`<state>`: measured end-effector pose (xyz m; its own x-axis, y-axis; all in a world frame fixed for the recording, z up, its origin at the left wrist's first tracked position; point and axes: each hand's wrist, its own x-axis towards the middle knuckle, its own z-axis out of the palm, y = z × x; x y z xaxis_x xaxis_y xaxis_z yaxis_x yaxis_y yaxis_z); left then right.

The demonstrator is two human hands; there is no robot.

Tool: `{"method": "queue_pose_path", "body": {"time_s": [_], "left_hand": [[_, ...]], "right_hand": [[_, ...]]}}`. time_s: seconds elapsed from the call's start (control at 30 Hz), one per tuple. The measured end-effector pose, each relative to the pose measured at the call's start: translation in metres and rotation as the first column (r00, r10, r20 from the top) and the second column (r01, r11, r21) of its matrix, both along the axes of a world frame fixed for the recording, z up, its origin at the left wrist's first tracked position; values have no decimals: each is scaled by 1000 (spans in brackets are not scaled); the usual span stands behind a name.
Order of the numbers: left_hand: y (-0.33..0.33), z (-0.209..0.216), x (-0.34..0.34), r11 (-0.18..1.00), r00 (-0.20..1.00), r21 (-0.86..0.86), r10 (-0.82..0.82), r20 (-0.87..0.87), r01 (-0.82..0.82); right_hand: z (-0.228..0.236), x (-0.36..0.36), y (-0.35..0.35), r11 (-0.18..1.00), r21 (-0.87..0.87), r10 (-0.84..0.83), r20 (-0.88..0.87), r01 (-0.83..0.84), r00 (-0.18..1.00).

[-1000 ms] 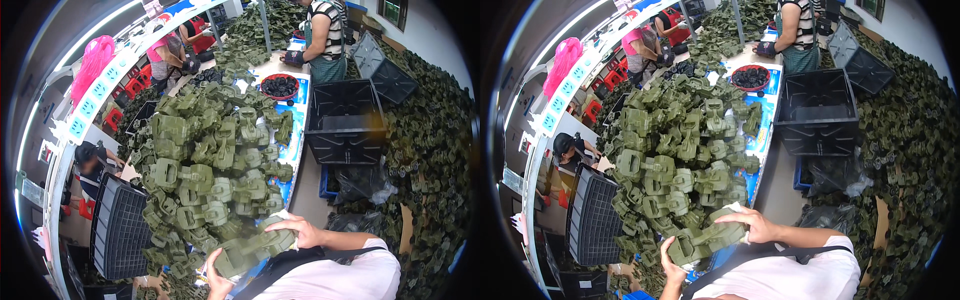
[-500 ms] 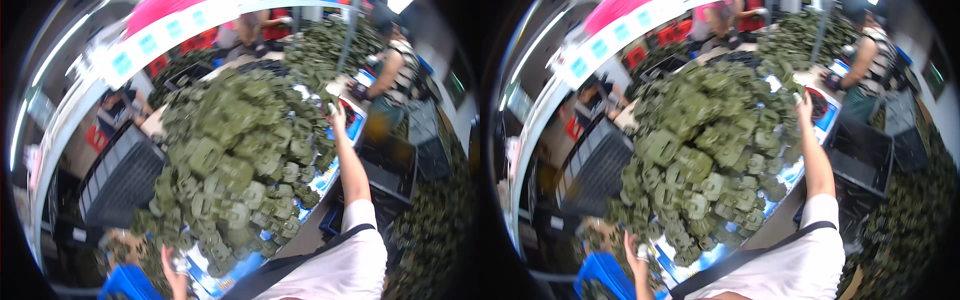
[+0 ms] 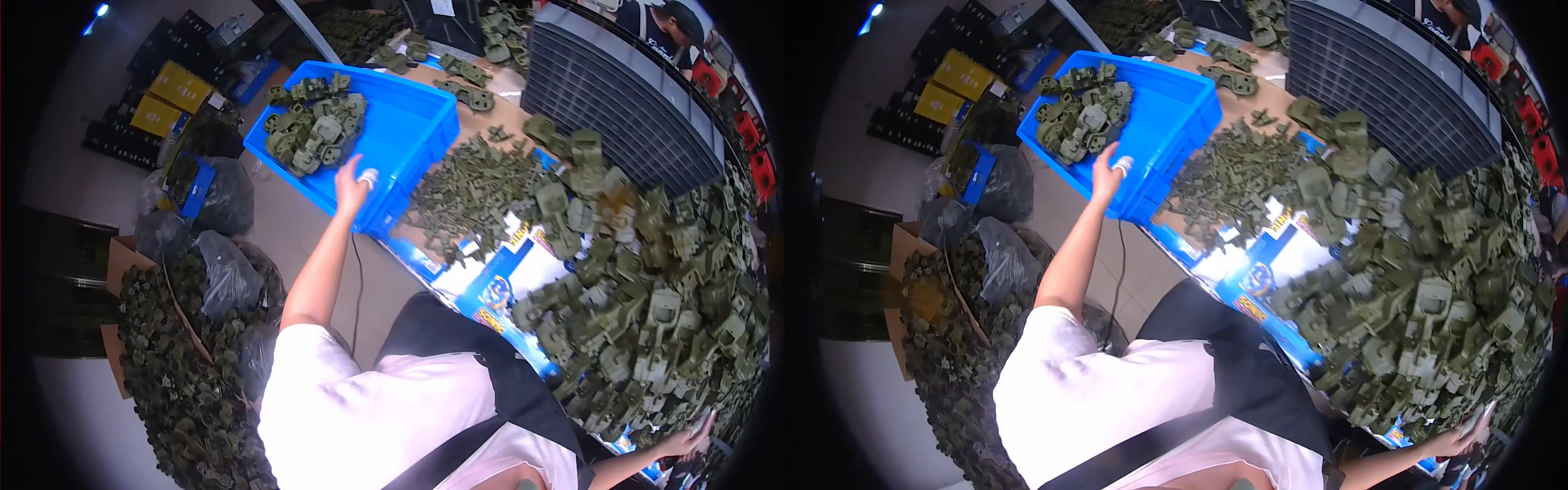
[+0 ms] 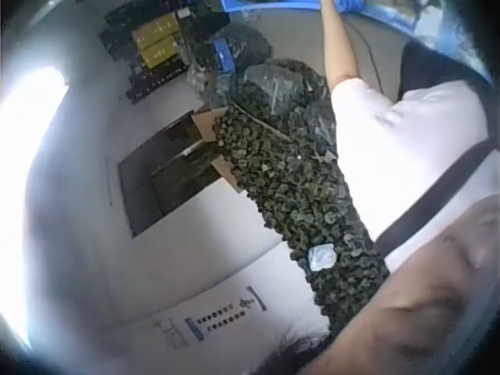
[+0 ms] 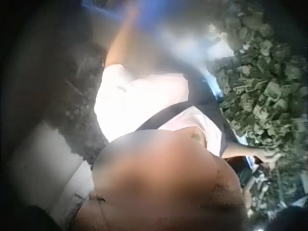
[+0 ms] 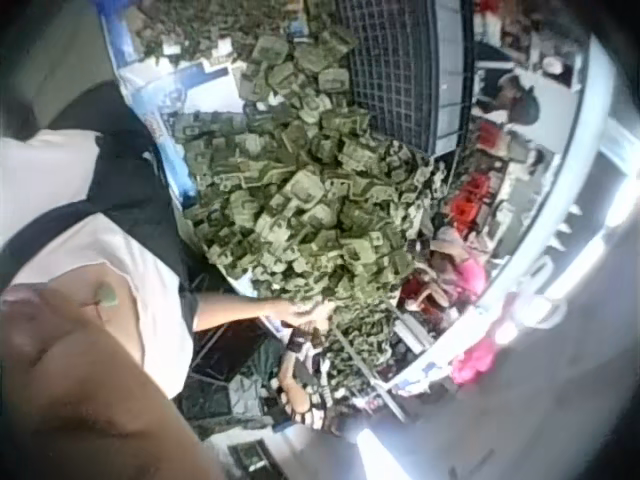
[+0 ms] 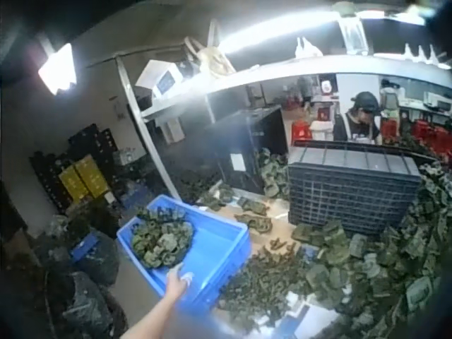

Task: The person picks up small green plastic components from a large pile on a table and inserts them into a blue bin. They handle the items one by one, occasionally adjusting their grip or orientation before placing them into the container. The workspace is filled with similar parts, and other workers are visible in the background.

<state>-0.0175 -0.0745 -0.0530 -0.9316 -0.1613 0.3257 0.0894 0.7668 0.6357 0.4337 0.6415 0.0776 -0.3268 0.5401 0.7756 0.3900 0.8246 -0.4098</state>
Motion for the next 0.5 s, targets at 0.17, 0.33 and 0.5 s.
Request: {"method": "queue_pose_path", "body": {"time_s": [0.17, 0.33, 0.5], "left_hand": [[-117, -20, -115, 827, 957, -482, 266, -114, -287], [-117, -5, -221, 651, 918, -737, 381, 110, -182], [-153, 25, -191, 752, 957, -657, 146, 250, 57]], "right_hand": [[11, -70, -163, 981, -175, 102, 109, -82, 989], [25, -174, -301, 831, -546, 299, 275, -107, 914], [-29, -252, -362, 629, -642, 704, 231, -439, 672]]}}
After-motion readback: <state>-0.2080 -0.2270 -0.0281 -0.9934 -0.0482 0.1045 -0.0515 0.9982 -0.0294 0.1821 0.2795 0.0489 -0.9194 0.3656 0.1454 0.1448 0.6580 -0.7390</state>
